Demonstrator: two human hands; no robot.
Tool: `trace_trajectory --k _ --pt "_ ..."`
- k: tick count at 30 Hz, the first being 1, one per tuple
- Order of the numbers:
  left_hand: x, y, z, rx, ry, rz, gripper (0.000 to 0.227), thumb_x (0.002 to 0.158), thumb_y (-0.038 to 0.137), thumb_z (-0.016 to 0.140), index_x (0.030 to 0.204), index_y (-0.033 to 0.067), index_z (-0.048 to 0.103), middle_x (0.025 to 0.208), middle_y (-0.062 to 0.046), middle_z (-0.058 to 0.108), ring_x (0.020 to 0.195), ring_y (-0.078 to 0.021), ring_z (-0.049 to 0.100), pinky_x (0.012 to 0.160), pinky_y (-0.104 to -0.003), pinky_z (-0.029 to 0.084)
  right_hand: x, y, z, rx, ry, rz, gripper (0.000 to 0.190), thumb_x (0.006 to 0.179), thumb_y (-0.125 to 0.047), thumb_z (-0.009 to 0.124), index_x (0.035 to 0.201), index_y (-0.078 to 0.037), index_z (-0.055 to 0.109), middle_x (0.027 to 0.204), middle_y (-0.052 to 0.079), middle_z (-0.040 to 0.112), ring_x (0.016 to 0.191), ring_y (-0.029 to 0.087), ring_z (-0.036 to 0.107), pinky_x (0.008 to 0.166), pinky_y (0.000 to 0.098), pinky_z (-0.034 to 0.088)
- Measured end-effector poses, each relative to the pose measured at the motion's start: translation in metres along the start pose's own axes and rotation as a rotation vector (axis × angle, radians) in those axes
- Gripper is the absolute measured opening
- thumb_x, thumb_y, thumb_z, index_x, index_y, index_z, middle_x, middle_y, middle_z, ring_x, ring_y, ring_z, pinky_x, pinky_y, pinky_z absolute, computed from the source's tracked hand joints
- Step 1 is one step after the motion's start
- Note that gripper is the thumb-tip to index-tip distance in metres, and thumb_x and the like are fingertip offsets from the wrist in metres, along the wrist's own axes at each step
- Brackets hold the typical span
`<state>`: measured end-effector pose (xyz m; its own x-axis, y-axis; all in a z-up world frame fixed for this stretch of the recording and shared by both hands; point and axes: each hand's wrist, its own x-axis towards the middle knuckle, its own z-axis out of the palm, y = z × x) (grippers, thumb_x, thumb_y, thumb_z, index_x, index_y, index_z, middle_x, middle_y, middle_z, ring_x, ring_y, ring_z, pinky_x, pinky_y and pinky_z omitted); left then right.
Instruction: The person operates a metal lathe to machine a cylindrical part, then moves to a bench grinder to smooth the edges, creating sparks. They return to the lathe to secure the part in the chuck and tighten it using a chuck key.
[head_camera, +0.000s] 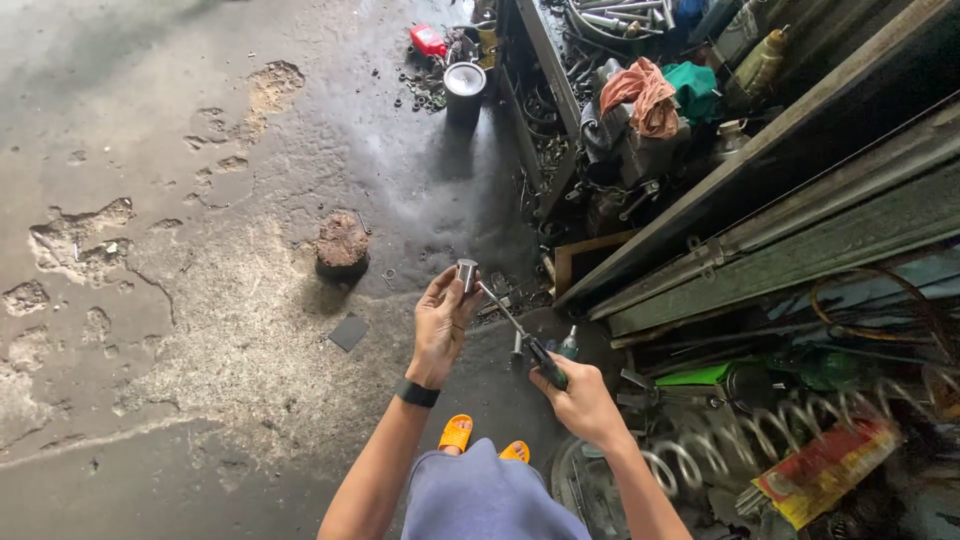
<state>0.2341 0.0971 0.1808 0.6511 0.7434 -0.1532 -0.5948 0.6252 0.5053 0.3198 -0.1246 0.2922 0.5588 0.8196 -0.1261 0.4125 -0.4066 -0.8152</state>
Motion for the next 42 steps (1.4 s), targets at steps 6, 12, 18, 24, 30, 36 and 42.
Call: trace_trajectory --k 6,12,18,24,30,36,42 --pt "0.004 -0.007 -0.002 0.028 -0.04 0.041 0.037 0.098 0.007 0.065 0.133 -0.0045 0.057 0.119 -0.018 0.071 0.102 -0.0246 0.073 0.092 -0.04 0.063 0.006 0.002 0.002 -0.013 -0.001 0.043 0.027 0.09 -0.016 0.073 0.113 -0.003 0.072 0.076 0.02 0.067 0.066 0.014 0.053 0.066 0.0328 0.053" --pt "0.002 -0.005 0.001 0.047 -0.03 0.038 0.043 0.097 0.007 0.067 0.137 -0.0042 0.057 0.12 -0.019 0.071 0.101 -0.0239 0.074 0.092 -0.04 0.063 0.01 0.012 0.004 -0.043 -0.001 0.062 0.021 0.091 -0.018 0.074 0.101 0.001 0.072 0.063 0.017 0.053 0.06 0.014 0.045 0.057 0.035 0.047" --pt "0.001 -0.001 0.007 0.081 -0.033 0.027 0.045 0.095 0.007 0.069 0.138 -0.0023 0.057 0.122 -0.017 0.071 0.103 -0.0221 0.073 0.094 -0.039 0.063 0.013 0.012 0.002 -0.044 -0.002 0.067 0.021 0.091 -0.019 0.074 0.098 0.001 0.072 0.06 0.016 0.049 0.059 0.014 0.042 0.054 0.0355 0.046" --pt "-0.002 0.004 0.02 0.145 -0.017 0.018 0.047 0.094 0.007 0.069 0.14 -0.0001 0.057 0.121 -0.016 0.072 0.103 -0.021 0.072 0.093 -0.038 0.061 0.015 0.012 -0.003 -0.063 -0.022 0.12 0.023 0.092 -0.02 0.072 0.092 0.002 0.07 0.058 0.015 0.05 0.056 0.015 0.042 0.054 0.0372 0.044" --pt "0.006 -0.003 0.015 0.134 -0.043 0.031 0.046 0.095 0.004 0.069 0.138 -0.0026 0.056 0.118 -0.016 0.072 0.103 -0.0213 0.072 0.095 -0.04 0.061 0.016 0.014 -0.006 -0.034 0.008 0.049 0.021 0.092 -0.018 0.072 0.091 0.003 0.069 0.059 0.015 0.048 0.058 0.014 0.04 0.054 0.0377 0.046" --pt "0.012 -0.01 0.02 0.218 -0.048 0.053 0.05 0.097 0.006 0.066 0.143 -0.0063 0.051 0.125 -0.018 0.068 0.109 -0.0239 0.069 0.1 -0.042 0.058 0.02 0.04 -0.003 0.127 0.002 -0.047 0.018 0.087 -0.011 0.074 0.1 0.001 0.072 0.075 0.013 0.064 0.07 0.01 0.058 0.065 0.0335 0.054" --pt "0.008 -0.009 0.068 0.134 -0.007 -0.024 0.054 0.097 0.008 0.056 0.146 -0.0057 0.036 0.134 -0.029 0.061 0.116 -0.035 0.068 0.102 -0.047 0.054 0.029 -0.048 -0.126 -0.051 0.443 -0.361 0.025 0.082 -0.01 0.075 0.102 0.002 0.066 0.091 0.014 0.067 0.085 0.02 0.064 0.076 0.0358 0.054"
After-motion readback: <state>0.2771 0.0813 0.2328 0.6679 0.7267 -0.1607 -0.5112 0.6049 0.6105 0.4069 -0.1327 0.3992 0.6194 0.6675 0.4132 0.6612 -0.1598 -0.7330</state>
